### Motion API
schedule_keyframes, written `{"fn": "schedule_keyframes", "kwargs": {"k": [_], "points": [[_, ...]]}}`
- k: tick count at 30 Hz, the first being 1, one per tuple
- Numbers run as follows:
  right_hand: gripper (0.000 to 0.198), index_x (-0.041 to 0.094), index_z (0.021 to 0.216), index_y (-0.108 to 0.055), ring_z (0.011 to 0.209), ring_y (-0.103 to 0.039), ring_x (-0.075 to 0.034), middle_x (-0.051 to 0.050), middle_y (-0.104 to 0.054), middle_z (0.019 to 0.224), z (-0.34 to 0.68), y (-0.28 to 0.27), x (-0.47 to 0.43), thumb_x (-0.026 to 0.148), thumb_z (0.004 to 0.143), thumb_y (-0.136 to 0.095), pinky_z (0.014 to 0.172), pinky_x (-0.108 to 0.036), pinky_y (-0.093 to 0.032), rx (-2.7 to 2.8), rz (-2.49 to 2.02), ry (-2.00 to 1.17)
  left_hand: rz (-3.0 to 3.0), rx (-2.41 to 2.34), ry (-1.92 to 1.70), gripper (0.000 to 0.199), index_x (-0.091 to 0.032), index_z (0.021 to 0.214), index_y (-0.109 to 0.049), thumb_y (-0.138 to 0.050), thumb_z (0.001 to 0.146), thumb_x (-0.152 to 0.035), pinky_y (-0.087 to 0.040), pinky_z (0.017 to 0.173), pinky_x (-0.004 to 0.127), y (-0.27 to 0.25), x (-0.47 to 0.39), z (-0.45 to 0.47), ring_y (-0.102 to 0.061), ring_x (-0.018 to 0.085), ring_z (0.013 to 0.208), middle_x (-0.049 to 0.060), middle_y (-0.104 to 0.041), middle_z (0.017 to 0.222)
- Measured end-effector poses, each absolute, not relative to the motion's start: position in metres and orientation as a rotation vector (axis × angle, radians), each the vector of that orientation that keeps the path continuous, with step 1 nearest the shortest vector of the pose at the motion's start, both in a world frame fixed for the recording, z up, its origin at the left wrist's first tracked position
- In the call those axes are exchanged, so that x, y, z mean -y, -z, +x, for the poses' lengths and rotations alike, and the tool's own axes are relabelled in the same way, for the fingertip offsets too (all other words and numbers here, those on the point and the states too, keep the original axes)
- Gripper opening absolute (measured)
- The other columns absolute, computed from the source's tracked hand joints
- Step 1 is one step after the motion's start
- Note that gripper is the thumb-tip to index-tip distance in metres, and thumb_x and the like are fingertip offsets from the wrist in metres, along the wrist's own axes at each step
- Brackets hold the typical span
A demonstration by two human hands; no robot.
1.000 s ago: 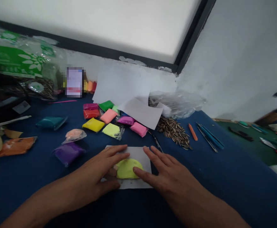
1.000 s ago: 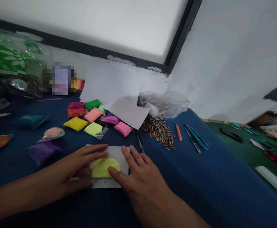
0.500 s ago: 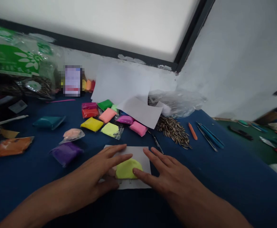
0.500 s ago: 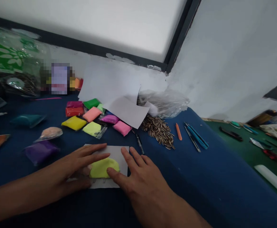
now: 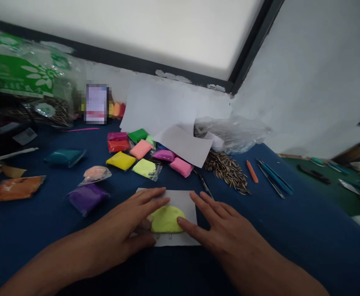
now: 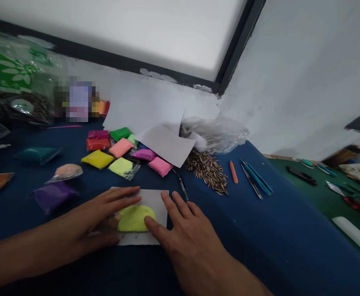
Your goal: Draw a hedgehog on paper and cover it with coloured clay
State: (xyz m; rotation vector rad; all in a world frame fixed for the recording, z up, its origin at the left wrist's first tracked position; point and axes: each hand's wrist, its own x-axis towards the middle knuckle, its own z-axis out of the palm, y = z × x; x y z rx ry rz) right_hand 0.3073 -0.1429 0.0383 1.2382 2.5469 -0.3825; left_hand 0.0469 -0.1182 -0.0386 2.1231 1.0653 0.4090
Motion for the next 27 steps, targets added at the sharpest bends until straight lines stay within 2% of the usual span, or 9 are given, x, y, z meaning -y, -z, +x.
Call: {"fn": "schedule_keyframes", "kwargs": {"k": [5, 11, 15, 19, 23, 27], "points": [[0.066, 0.030, 0.150, -0.050, 0.145, -0.034, -0.048, -0.025, -0.028, 0.162, 0.304, -0.043, 0.142, 0.011, 0.089, -0.066, 0.105, -0.065, -0.045, -2.501, 1.289, 0.351, 2.125, -1.070, -0.422, 0.072, -0.046, 0.152, -0.038, -0.068, 0.089, -0.027, -0.032, 0.118, 0.057, 0.042, 0.117, 0.047, -0.024, 0.033, 0.153, -0.004, -0.027, 0.168], [0.067, 0.028, 0.153, -0.045, 0.147, -0.030, -0.044, -0.025, -0.024, 0.163, 0.301, -0.048, 0.139, 0.011, 0.092, -0.063, 0.109, -0.059, -0.043, -2.453, 1.262, 0.338, 2.156, -1.062, -0.433, 0.072, -0.046, 0.152, -0.038, -0.068, 0.090, -0.028, -0.027, 0.120, 0.058, 0.042, 0.117, 0.047, -0.025, 0.031, 0.153, -0.004, -0.030, 0.167], [0.069, 0.030, 0.155, -0.042, 0.148, -0.027, -0.044, -0.024, -0.022, 0.164, 0.300, -0.047, 0.139, 0.014, 0.092, -0.065, 0.109, -0.059, -0.043, -2.457, 1.246, 0.363, 2.135, -1.061, -0.441, 0.072, -0.044, 0.153, -0.038, -0.068, 0.090, -0.030, -0.033, 0.118, 0.056, 0.042, 0.118, 0.046, -0.026, 0.032, 0.152, -0.003, -0.029, 0.167], [0.067, 0.032, 0.153, -0.046, 0.148, -0.026, -0.045, -0.023, -0.022, 0.164, 0.301, -0.046, 0.137, 0.011, 0.092, -0.063, 0.112, -0.061, -0.038, -2.457, 1.257, 0.378, 2.154, -1.066, -0.451, 0.072, -0.044, 0.153, -0.039, -0.069, 0.089, -0.029, -0.031, 0.119, 0.055, 0.043, 0.118, 0.045, -0.027, 0.032, 0.152, -0.003, -0.031, 0.167], [0.068, 0.033, 0.152, -0.047, 0.149, -0.027, -0.044, -0.022, -0.020, 0.165, 0.309, -0.048, 0.137, 0.010, 0.091, -0.064, 0.112, -0.061, -0.038, -2.479, 1.247, 0.412, 2.158, -1.074, -0.467, 0.072, -0.044, 0.153, -0.038, -0.069, 0.089, -0.032, -0.034, 0.118, 0.054, 0.045, 0.117, 0.046, -0.030, 0.032, 0.151, -0.003, -0.031, 0.166], [0.076, 0.034, 0.151, -0.047, 0.148, -0.028, -0.046, -0.021, -0.023, 0.165, 0.318, -0.050, 0.140, 0.013, 0.083, -0.073, 0.109, -0.065, -0.040, -2.504, 1.211, 0.441, 2.172, -1.066, -0.465, 0.071, -0.042, 0.153, -0.040, -0.070, 0.089, -0.032, -0.034, 0.118, 0.054, 0.044, 0.116, 0.046, -0.031, 0.033, 0.150, -0.001, -0.032, 0.166]]}}
